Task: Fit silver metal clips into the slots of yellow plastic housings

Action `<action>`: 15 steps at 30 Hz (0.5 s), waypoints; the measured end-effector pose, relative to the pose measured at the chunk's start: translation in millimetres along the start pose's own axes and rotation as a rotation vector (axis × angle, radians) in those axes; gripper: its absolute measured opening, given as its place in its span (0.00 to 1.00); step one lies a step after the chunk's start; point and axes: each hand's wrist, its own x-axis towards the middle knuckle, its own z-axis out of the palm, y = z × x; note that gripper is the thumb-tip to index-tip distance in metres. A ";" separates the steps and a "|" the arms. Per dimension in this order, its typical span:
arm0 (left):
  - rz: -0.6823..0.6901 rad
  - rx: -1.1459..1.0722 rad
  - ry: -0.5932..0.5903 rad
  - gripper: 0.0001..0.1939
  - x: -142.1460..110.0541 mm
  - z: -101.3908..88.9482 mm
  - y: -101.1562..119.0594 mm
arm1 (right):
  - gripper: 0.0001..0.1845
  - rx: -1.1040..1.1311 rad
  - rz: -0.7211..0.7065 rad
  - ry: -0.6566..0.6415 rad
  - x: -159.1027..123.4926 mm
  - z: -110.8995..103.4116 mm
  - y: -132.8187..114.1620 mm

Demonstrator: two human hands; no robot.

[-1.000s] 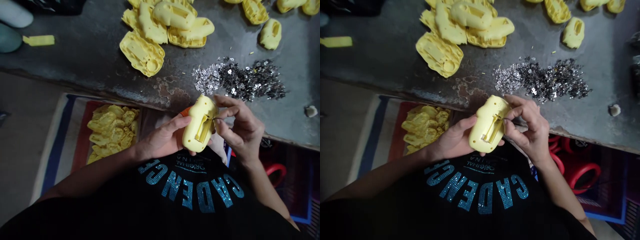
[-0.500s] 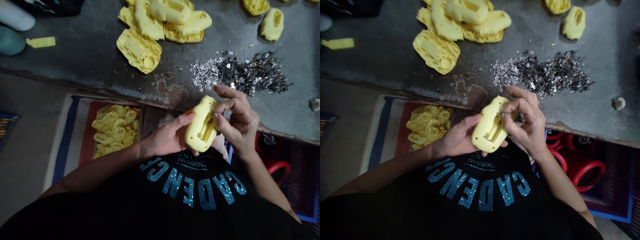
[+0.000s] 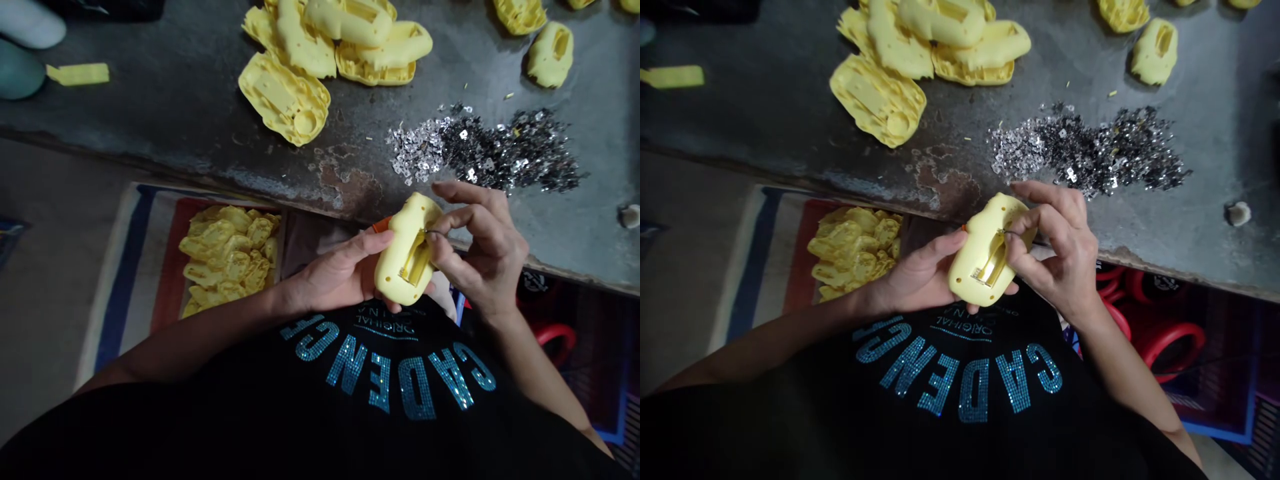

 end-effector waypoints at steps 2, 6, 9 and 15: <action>-0.002 -0.002 -0.002 0.38 -0.4 -0.3 0.0 | 0.06 -0.046 -0.033 -0.020 -0.9 -4.0 -0.7; -0.013 0.004 0.013 0.41 -0.3 0.3 0.0 | 0.07 -0.097 -0.078 -0.026 -4.2 -10.8 0.4; -0.032 0.001 0.010 0.44 0.3 1.1 -0.8 | 0.07 -0.096 -0.076 -0.004 -6.1 -13.9 0.1; -0.041 -0.005 0.009 0.45 1.3 1.4 -3.9 | 0.09 -0.124 -0.071 -0.036 -8.9 -17.7 -6.5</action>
